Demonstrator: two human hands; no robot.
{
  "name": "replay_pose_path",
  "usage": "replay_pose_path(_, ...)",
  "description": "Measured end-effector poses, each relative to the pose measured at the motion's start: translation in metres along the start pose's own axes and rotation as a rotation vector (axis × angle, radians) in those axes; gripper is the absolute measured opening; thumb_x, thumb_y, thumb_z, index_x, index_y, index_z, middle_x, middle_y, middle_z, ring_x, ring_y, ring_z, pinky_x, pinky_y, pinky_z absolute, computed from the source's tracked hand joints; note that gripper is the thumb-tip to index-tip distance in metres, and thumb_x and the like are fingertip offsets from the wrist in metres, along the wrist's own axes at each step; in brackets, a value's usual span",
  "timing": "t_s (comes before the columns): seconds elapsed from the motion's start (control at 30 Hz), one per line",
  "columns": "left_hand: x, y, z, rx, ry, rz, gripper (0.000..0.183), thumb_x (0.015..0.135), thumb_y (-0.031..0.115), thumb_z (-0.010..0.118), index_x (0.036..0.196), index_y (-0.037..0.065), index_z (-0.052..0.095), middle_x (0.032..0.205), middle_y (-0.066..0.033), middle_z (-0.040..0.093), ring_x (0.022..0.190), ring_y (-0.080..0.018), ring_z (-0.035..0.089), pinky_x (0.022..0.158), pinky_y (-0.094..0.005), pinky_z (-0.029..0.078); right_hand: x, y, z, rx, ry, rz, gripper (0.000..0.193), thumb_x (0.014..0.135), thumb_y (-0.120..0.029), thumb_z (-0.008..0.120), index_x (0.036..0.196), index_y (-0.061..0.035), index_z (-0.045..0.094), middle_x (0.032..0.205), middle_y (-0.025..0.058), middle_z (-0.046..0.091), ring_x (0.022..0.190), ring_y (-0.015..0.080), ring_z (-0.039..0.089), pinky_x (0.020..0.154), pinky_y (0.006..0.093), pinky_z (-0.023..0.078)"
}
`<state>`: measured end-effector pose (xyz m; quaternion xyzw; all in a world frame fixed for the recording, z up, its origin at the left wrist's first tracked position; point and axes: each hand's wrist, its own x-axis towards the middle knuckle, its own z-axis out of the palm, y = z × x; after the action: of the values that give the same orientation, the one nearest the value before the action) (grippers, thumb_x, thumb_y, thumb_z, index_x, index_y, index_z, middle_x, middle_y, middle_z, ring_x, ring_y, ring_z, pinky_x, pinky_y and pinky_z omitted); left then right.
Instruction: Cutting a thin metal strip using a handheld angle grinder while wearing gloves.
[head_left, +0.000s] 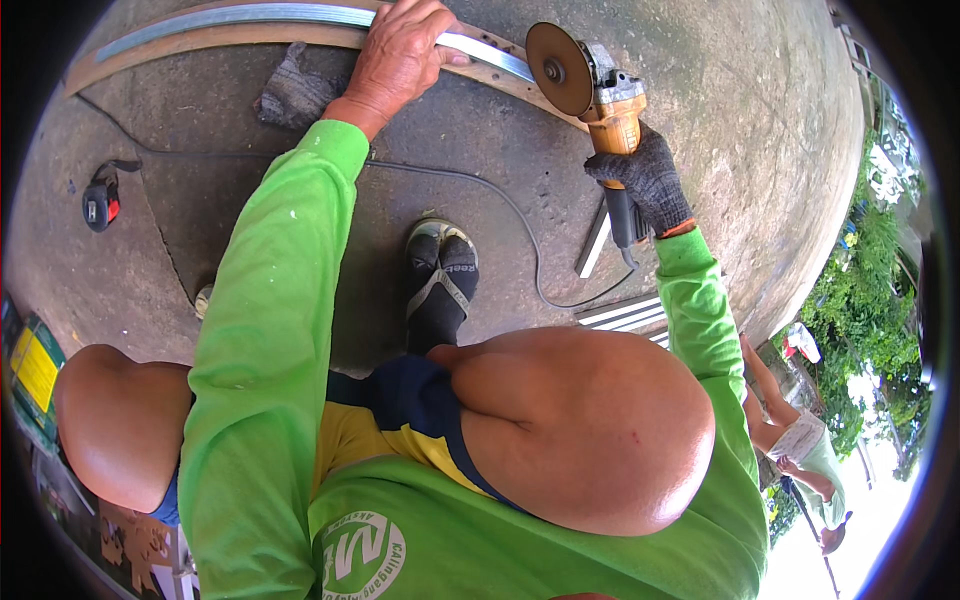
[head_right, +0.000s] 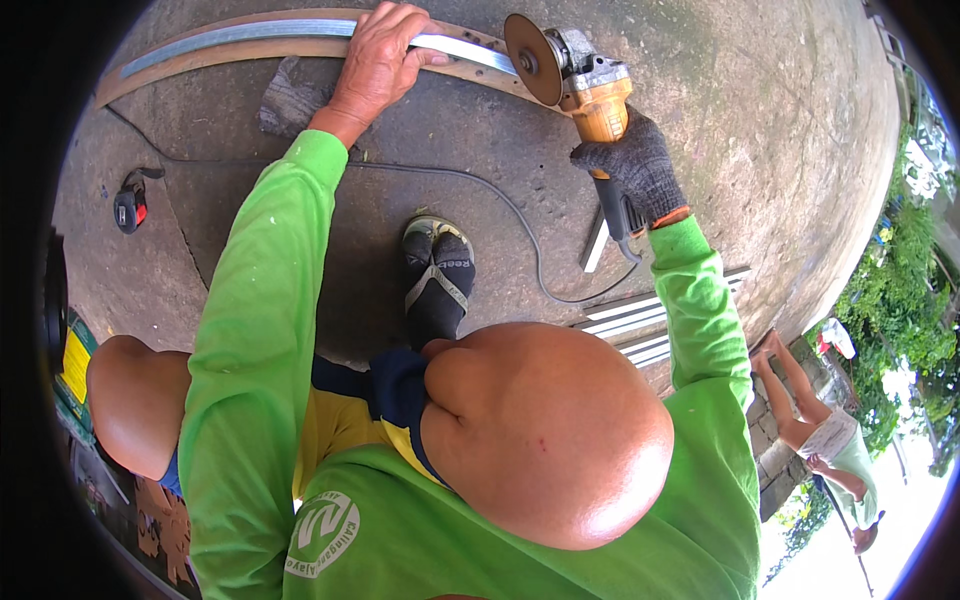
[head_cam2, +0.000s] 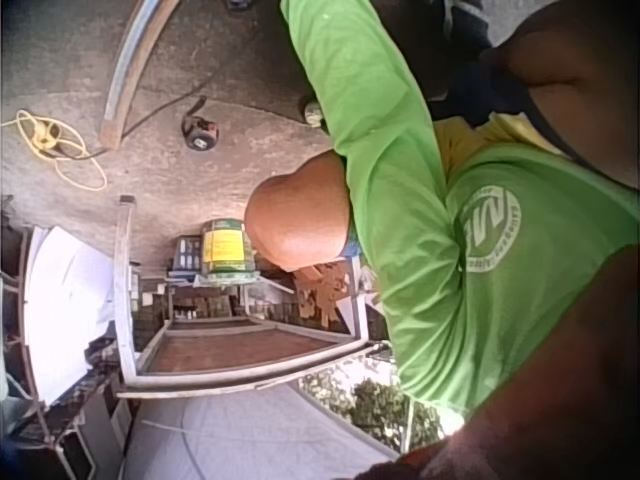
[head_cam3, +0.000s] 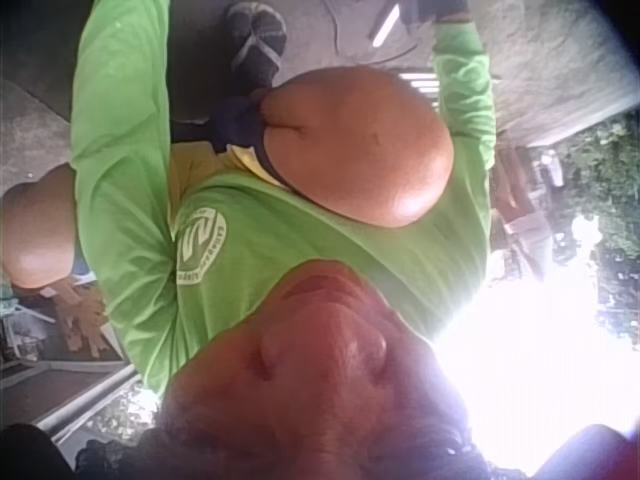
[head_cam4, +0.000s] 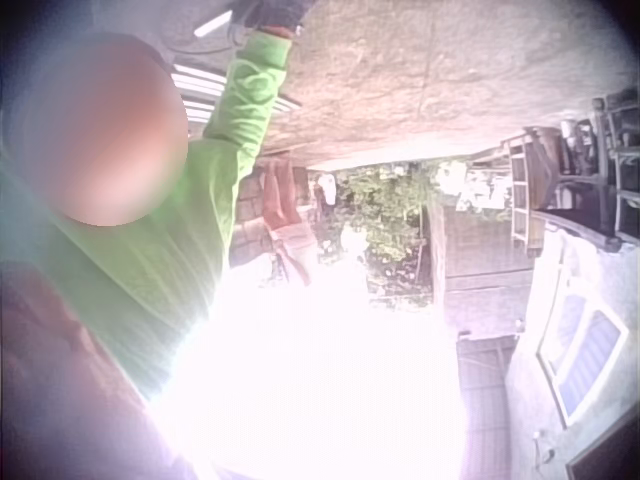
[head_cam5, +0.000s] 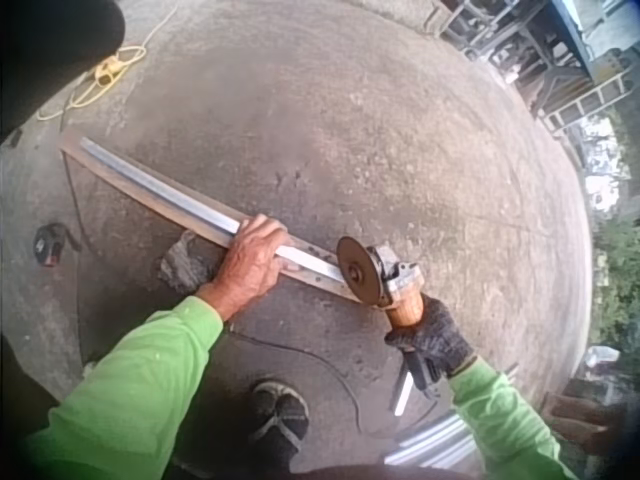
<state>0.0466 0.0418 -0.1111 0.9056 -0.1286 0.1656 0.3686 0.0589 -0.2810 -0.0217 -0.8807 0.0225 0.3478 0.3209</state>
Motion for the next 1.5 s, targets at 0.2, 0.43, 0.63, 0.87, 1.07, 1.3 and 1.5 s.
replay_pose_path(0.2, 0.001, 0.000, 0.000, -0.017, -0.002, 0.012, 0.021, 0.070, 0.005, 0.069, 0.088, 0.004, 0.057, 0.093, -0.0157, 0.056, 0.095, -0.0384, 0.053, 0.085, -0.0475, 0.042, 0.001, 0.001, -0.002, -0.041, 0.007, -0.007, 0.050, 0.067, -0.017, 0.088, 0.109, -0.0008, 0.065, 0.088, 0.0075, 0.071, 0.074, 0.0174, 0.067, 0.070, 0.0328, 0.056)
replay_pose_path(0.43, 0.000, 0.000, 0.000, 0.006, 0.000, 0.014, 0.021, 0.071, 0.005, 0.068, 0.089, 0.004, 0.058, 0.093, -0.0155, 0.056, 0.095, -0.0381, 0.053, 0.085, -0.0476, 0.042, 0.000, 0.001, 0.000, -0.039, 0.016, 0.001, 0.051, 0.067, -0.018, 0.088, 0.109, -0.0005, 0.066, 0.088, 0.0078, 0.071, 0.074, 0.0175, 0.067, 0.070, 0.0328, 0.056)
replay_pose_path(0.63, 0.000, 0.000, 0.001, 0.012, -0.005, 0.010, 0.021, 0.070, 0.004, 0.066, 0.089, 0.003, 0.058, 0.093, -0.0159, 0.056, 0.095, -0.0384, 0.053, 0.085, -0.0478, 0.043, 0.001, 0.006, -0.001, 0.018, -0.004, -0.023, 0.050, 0.067, -0.018, 0.088, 0.108, 0.0003, 0.066, 0.088, 0.0073, 0.071, 0.075, 0.0165, 0.067, 0.069, 0.0324, 0.056)
replay_pose_path(0.87, 0.000, 0.000, 0.002, 0.004, -0.002, 0.007, 0.022, 0.070, 0.005, 0.069, 0.089, 0.004, 0.058, 0.093, -0.0157, 0.056, 0.095, -0.0386, 0.053, 0.085, -0.0479, 0.043, 0.000, 0.005, 0.000, 0.015, 0.019, -0.030, 0.049, 0.067, -0.017, 0.088, 0.108, 0.0004, 0.066, 0.087, 0.0077, 0.071, 0.074, 0.0167, 0.067, 0.068, 0.0321, 0.056)
replay_pose_path(1.07, 0.000, 0.000, 0.000, -0.002, -0.005, 0.004, 0.021, 0.071, 0.005, 0.069, 0.089, 0.004, 0.058, 0.094, -0.0152, 0.056, 0.096, -0.0384, 0.053, 0.086, -0.0480, 0.042, 0.001, 0.003, 0.001, 0.021, 0.004, 0.002, 0.049, 0.067, -0.017, 0.088, 0.108, 0.0001, 0.066, 0.087, 0.0074, 0.071, 0.073, 0.0171, 0.067, 0.068, 0.0322, 0.056)
replay_pose_path(1.3, 0.000, 0.002, 0.000, -0.005, -0.008, 0.002, 0.021, 0.071, 0.003, 0.069, 0.090, 0.004, 0.059, 0.093, -0.0148, 0.057, 0.096, -0.0380, 0.054, 0.085, -0.0478, 0.042, 0.001, 0.006, 0.002, 0.026, 0.016, -0.030, 0.048, 0.067, -0.016, 0.088, 0.107, -0.0003, 0.066, 0.088, 0.0078, 0.071, 0.074, 0.0175, 0.068, 0.068, 0.0323, 0.057)
replay_pose_path(1.5, 0.000, 0.003, 0.000, -0.022, 0.010, 0.016, 0.019, 0.072, 0.003, 0.068, 0.089, 0.004, 0.059, 0.093, -0.0151, 0.056, 0.095, -0.0382, 0.053, 0.085, -0.0478, 0.042, 0.002, 0.006, 0.000, -0.059, 0.027, -0.071, 0.048, 0.067, -0.018, 0.087, 0.106, -0.0004, 0.066, 0.089, 0.0098, 0.072, 0.076, 0.0185, 0.070, 0.070, 0.0327, 0.058)
